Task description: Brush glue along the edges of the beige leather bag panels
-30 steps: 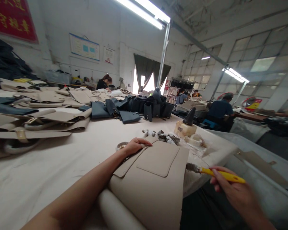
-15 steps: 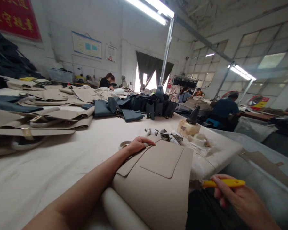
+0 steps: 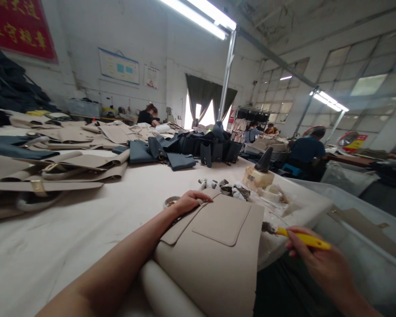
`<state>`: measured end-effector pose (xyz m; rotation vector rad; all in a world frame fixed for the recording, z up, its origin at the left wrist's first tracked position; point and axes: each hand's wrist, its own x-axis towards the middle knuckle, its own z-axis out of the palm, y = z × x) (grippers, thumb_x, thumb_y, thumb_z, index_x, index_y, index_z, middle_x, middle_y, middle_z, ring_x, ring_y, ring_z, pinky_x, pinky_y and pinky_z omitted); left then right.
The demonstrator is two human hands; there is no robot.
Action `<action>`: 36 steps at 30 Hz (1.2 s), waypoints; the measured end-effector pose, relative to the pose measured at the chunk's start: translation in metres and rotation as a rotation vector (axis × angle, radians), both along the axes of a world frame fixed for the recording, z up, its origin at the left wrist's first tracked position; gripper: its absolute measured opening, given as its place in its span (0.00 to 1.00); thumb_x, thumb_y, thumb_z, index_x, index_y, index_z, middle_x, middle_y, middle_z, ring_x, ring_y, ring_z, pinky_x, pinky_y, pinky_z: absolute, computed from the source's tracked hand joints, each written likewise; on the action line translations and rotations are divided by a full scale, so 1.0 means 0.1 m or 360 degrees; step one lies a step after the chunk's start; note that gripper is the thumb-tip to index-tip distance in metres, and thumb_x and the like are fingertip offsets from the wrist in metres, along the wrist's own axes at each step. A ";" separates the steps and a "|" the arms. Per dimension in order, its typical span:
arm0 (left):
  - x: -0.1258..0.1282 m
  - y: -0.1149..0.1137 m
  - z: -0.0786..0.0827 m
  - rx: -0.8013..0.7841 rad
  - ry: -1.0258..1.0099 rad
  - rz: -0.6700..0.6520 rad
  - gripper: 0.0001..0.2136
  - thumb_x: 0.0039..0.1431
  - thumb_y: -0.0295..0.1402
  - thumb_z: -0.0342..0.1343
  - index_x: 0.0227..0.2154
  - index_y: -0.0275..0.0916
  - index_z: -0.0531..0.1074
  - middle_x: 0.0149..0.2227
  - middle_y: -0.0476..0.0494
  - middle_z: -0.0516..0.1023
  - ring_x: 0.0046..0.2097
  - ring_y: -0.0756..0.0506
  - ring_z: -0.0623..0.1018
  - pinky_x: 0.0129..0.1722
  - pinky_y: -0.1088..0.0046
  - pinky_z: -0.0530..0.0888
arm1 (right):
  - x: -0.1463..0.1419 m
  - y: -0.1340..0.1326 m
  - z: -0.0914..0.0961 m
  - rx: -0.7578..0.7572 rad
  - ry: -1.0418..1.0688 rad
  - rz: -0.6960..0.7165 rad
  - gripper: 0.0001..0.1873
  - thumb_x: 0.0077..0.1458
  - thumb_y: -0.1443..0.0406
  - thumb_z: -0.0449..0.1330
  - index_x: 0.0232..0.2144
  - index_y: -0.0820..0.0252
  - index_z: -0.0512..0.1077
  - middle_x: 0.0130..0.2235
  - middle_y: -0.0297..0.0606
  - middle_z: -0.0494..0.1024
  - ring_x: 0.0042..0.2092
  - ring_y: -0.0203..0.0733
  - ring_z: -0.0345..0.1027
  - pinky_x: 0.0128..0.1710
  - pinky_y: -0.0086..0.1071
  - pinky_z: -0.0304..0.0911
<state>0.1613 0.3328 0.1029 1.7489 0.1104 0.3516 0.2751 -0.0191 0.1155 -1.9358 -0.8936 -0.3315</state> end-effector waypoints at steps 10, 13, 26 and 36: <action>-0.02 0.00 0.02 0.0037 0.0066 0.0010 0.25 0.30 0.22 0.45 0.33 0.36 0.81 0.39 0.46 0.83 0.48 0.43 0.77 0.54 0.69 0.69 | -0.23 -0.13 -0.15 -0.0314 -0.1287 0.0702 0.21 0.65 0.68 0.50 0.59 0.56 0.63 0.37 0.38 0.81 0.34 0.38 0.76 0.34 0.25 0.72; -0.03 0.00 0.04 0.0071 0.0053 0.0019 0.25 0.30 0.22 0.46 0.33 0.36 0.82 0.40 0.46 0.82 0.49 0.43 0.77 0.55 0.69 0.68 | -0.26 -0.09 -0.10 -0.0373 -0.1417 0.0623 0.21 0.65 0.71 0.47 0.59 0.58 0.63 0.35 0.38 0.80 0.32 0.38 0.75 0.32 0.26 0.72; -0.01 -0.01 0.02 0.0021 0.0059 0.0002 0.25 0.30 0.21 0.46 0.33 0.35 0.82 0.39 0.46 0.83 0.47 0.43 0.77 0.53 0.70 0.70 | -0.32 -0.23 -0.21 -0.0153 -0.1109 0.0081 0.12 0.65 0.58 0.54 0.44 0.57 0.71 0.38 0.38 0.81 0.34 0.40 0.77 0.40 0.26 0.73; 0.00 -0.01 -0.01 0.0019 0.0056 0.0010 0.26 0.30 0.20 0.44 0.33 0.35 0.82 0.38 0.46 0.83 0.47 0.44 0.78 0.54 0.71 0.69 | -0.22 -0.10 -0.27 -0.0021 -0.0710 0.0038 0.17 0.61 0.52 0.56 0.38 0.58 0.76 0.36 0.38 0.82 0.33 0.42 0.78 0.34 0.25 0.73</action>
